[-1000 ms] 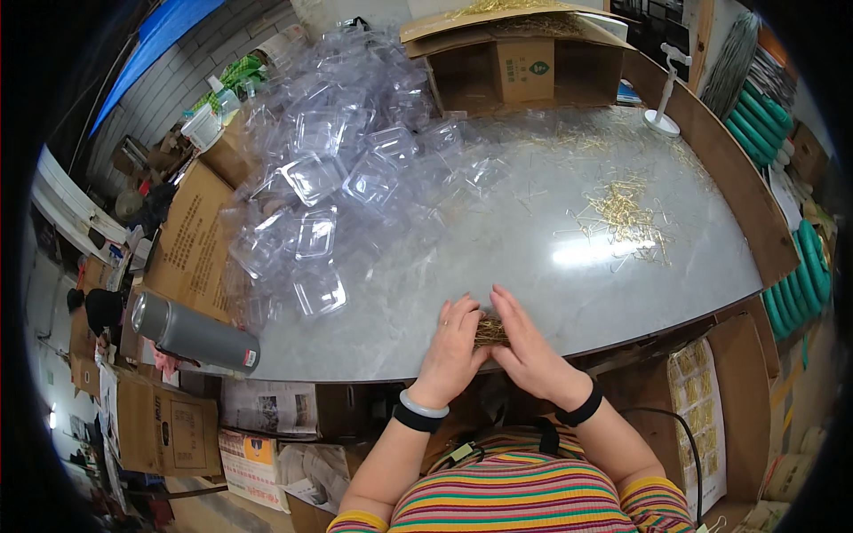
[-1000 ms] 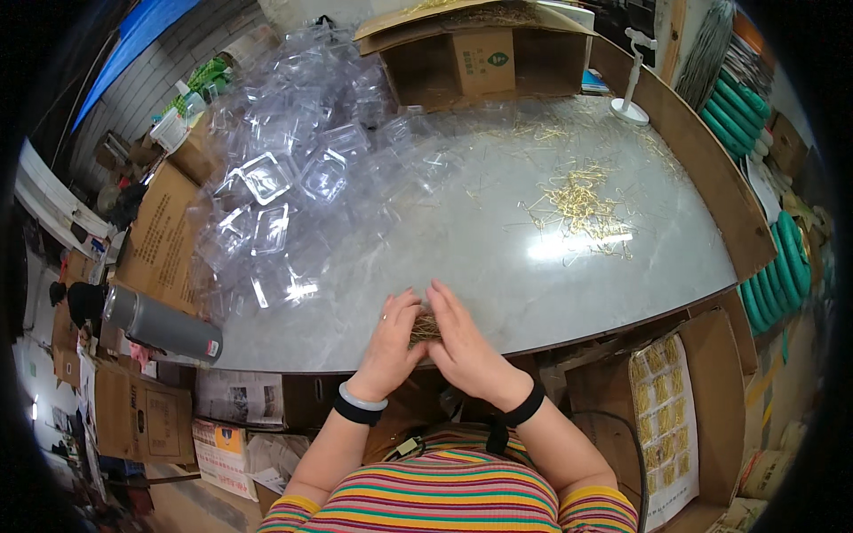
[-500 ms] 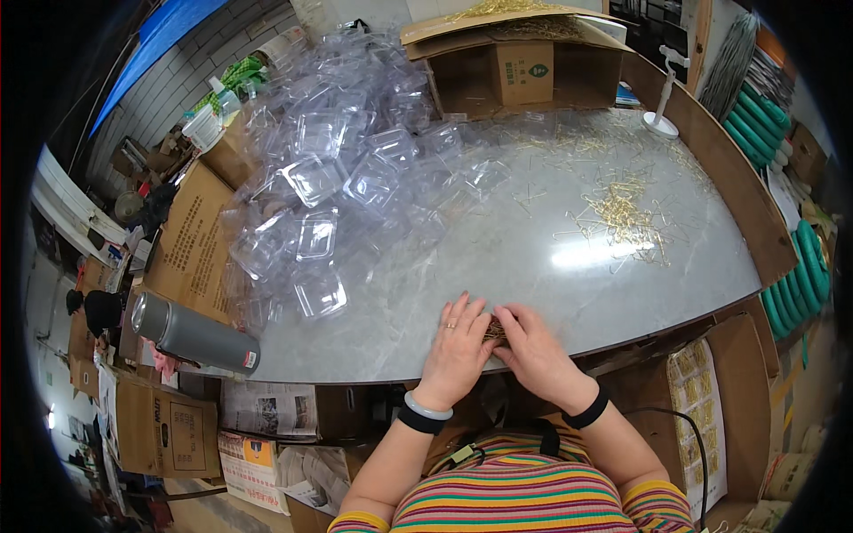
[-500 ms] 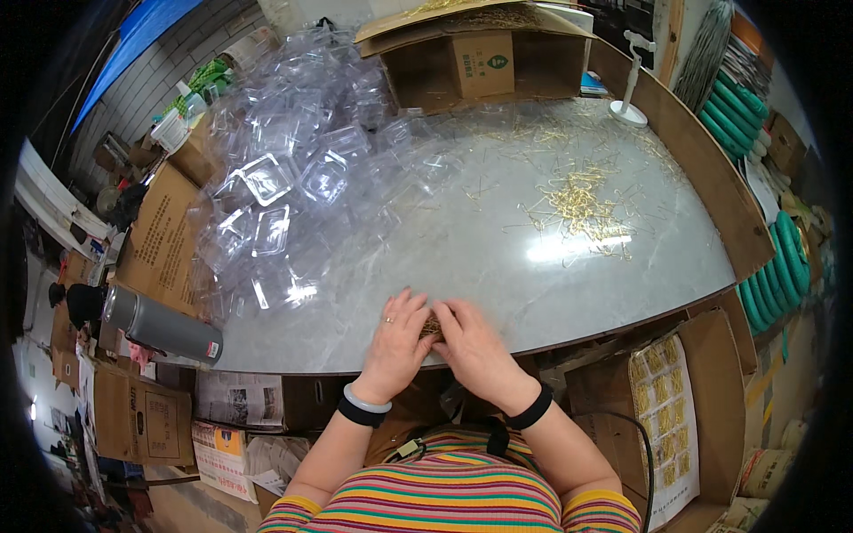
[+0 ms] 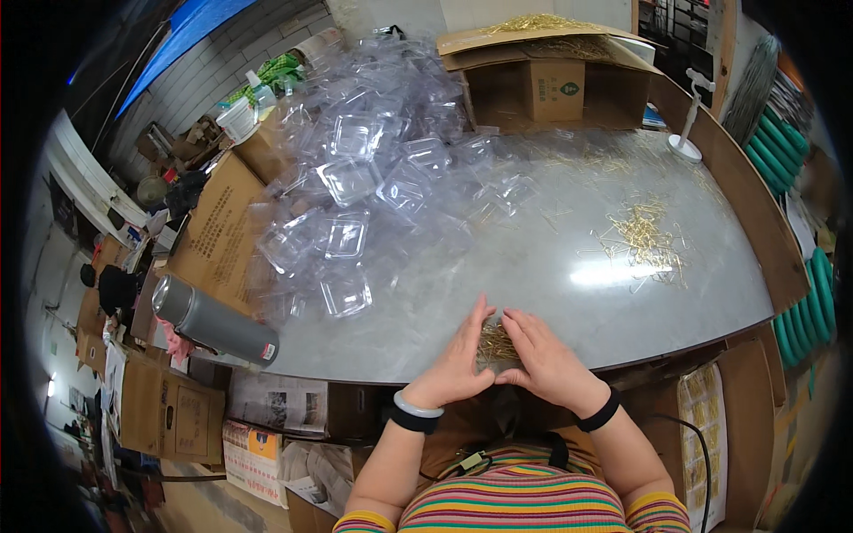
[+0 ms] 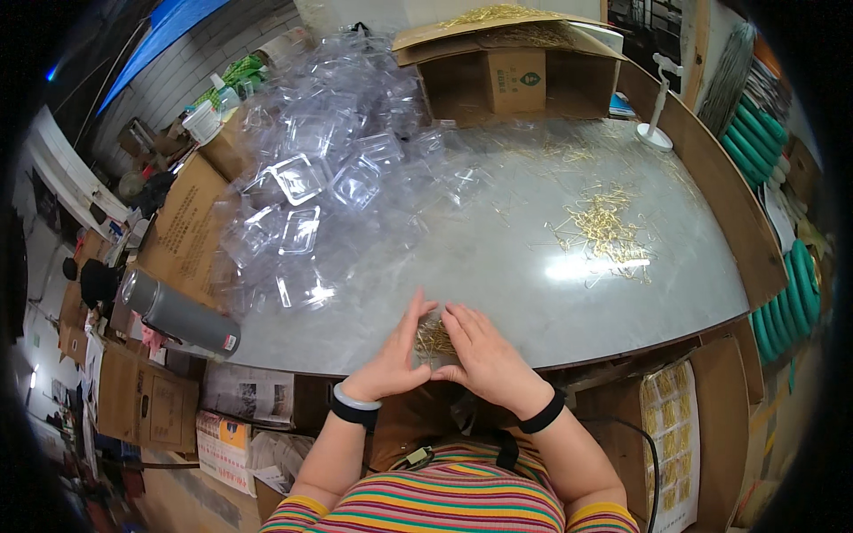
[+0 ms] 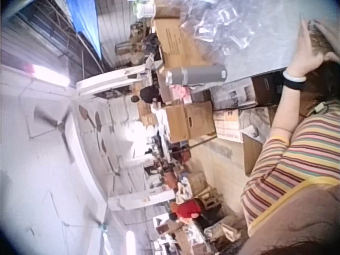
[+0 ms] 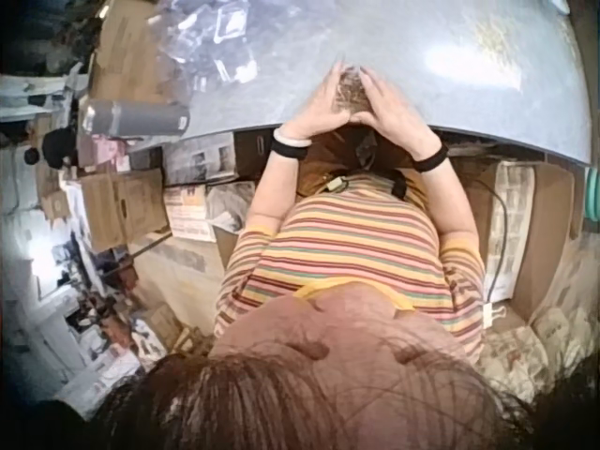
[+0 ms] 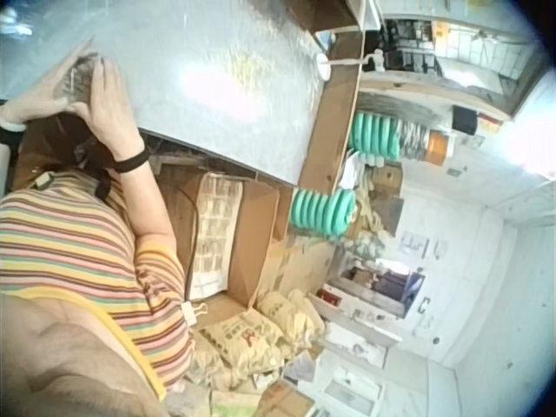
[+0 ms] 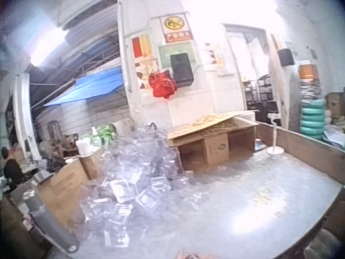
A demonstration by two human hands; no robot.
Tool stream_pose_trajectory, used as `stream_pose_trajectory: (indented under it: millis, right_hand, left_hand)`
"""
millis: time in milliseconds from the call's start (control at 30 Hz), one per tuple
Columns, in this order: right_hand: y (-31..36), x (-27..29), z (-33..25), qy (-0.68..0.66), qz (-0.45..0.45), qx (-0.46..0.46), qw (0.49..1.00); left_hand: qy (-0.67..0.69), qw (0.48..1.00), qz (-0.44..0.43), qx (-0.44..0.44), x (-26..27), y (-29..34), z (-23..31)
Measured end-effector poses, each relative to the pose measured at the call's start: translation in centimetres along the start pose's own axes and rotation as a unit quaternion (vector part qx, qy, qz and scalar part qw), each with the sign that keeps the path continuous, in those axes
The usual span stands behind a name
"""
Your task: Sorting and packaging gold-colored pins into plastic containers.
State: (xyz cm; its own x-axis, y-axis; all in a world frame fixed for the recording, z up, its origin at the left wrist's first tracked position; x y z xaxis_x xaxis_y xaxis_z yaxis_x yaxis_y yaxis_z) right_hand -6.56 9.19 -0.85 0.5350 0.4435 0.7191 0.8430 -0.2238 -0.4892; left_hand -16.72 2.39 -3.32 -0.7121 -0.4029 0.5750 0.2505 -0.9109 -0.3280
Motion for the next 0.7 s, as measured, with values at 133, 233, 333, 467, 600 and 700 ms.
stream_pose_trajectory:
  millis: [133,233,333,467,600,700]
  right_hand:
    - [0.5,-1.2,1.0,0.022,-0.014,0.016,1.0]
    - [0.2,-1.0,1.7,-0.012,-0.021,0.018,1.0]
    - [0.1,-0.7,1.8,-0.025,-0.007,-0.005,1.0]
    - [0.3,-0.5,2.1,-0.041,0.024,-0.031,0.998]
    - [0.3,0.5,2.1,-0.014,0.043,-0.02,0.999]
    - [0.2,1.3,1.4,0.007,0.016,-0.015,1.0]
  left_hand:
    - [-0.077,0.996,-0.038,-0.038,0.7,0.9,0.4]
    - [-0.117,0.991,-0.054,-0.028,1.0,0.4,1.2]
    - [-0.15,0.988,0.018,0.003,0.7,-0.2,1.8]
    - [-0.148,0.98,0.123,0.05,0.1,0.0,1.1]
    - [-0.023,0.987,0.103,0.121,-0.1,0.1,0.5]
    - [-0.085,0.992,0.068,0.068,0.8,0.2,1.4]
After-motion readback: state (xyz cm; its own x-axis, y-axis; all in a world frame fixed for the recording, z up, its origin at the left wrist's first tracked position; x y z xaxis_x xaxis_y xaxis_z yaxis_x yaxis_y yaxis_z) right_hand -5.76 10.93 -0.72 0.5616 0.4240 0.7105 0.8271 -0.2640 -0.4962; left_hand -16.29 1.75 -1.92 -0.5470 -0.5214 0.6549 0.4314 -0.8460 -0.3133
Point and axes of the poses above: each hand's wrist, its own y-axis away from the middle knuckle, its own x-axis out of the back of the hand, z = x × y, the point moved 9 cm from there along -y, towards the middle knuckle, and after that the axes turned 7 degrees about z, right-handed, at the moved point
